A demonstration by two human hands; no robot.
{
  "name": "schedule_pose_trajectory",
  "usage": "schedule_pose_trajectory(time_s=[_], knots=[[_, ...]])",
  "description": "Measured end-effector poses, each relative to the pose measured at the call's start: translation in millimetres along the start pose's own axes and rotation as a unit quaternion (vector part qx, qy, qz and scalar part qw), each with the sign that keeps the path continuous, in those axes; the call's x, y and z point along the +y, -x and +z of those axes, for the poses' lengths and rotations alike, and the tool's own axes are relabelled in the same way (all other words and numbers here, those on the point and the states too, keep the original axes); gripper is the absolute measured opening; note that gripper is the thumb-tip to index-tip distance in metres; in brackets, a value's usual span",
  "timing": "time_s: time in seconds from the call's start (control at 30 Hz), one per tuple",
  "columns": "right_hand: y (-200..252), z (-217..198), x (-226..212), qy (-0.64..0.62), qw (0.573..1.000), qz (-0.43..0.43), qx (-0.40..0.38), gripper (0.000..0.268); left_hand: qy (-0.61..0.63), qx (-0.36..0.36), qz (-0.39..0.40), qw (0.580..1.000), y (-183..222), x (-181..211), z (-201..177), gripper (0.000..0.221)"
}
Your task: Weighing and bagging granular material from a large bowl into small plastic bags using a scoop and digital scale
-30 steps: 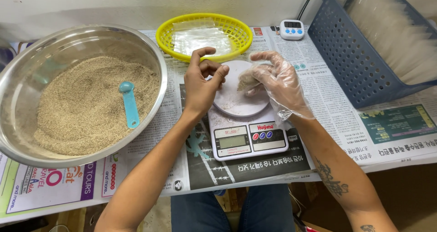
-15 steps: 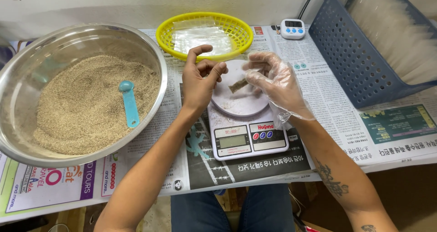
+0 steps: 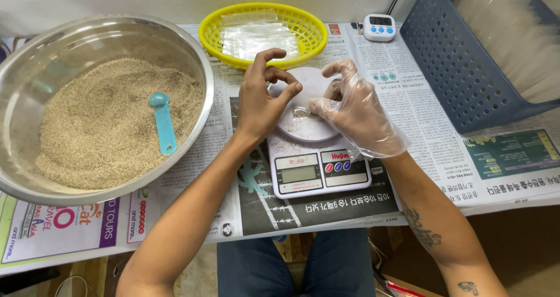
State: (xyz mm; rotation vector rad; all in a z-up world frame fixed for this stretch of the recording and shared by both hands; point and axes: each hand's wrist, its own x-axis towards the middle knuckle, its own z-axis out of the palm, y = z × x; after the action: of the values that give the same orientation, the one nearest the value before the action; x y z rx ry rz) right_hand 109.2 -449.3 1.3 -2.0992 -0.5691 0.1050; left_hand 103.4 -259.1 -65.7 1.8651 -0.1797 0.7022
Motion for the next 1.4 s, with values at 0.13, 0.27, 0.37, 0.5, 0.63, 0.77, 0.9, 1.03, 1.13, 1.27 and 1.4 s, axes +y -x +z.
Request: schedule_pose_trajectory(time_s=[0.13, 0.27, 0.37, 0.5, 0.63, 0.77, 0.9, 1.03, 1.13, 1.27, 1.4], knots=[[0.4, -10.1, -8.5, 0.116, 0.993, -0.015, -0.024, 0.056, -0.022, -0.044, -0.003, 0.999, 0.4, -4.3, -0.5, 0.056], [3.1, -31.6, -7.1, 0.179, 0.977, -0.045, -0.107, 0.113, -0.041, -0.066, 0.004, 0.997, 0.0, -7.6, 1.0, 0.057], [-0.5, -35.9, 14.7, 0.186, 0.942, -0.197, -0.198, 0.125, -0.09, -0.076, 0.014, 0.993, -0.9, 0.3, -1.0, 0.054], [2.5, -29.1, 27.0, 0.225, 0.921, -0.192, -0.253, 0.123, -0.107, -0.075, 0.019, 0.991, -0.5, -4.6, 0.4, 0.055], [6.7, -30.3, 19.6, 0.174, 0.928, -0.157, -0.289, 0.127, -0.111, -0.079, 0.027, 0.99, -1.0, -7.8, 0.1, 0.058], [7.0, -28.1, 14.0, 0.169, 0.928, -0.115, -0.312, 0.128, -0.116, -0.089, 0.024, 0.989, -1.8, -9.0, -0.4, 0.061], [5.8, -23.1, 12.4, 0.183, 0.921, -0.102, -0.329, 0.132, -0.119, -0.089, 0.019, 0.989, -0.6, -12.6, 1.4, 0.059], [-2.1, -11.7, 9.5, 0.336, 0.883, -0.094, -0.313, 0.141, -0.115, -0.073, 0.03, 0.99, -0.9, -11.7, 1.0, 0.056], [-4.1, -8.5, -6.6, 0.371, 0.874, -0.045, -0.312, 0.148, -0.115, -0.071, 0.024, 0.991, 0.3, -12.7, 0.7, 0.056], [-5.1, -17.1, 4.9, 0.332, 0.883, -0.062, -0.325, 0.146, -0.123, -0.082, 0.008, 0.989, -2.8, -15.1, 2.6, 0.058], [-4.4, -29.3, 18.6, 0.284, 0.885, -0.171, -0.328, 0.133, -0.106, -0.075, 0.015, 0.991, -3.2, -12.2, 0.7, 0.052]])
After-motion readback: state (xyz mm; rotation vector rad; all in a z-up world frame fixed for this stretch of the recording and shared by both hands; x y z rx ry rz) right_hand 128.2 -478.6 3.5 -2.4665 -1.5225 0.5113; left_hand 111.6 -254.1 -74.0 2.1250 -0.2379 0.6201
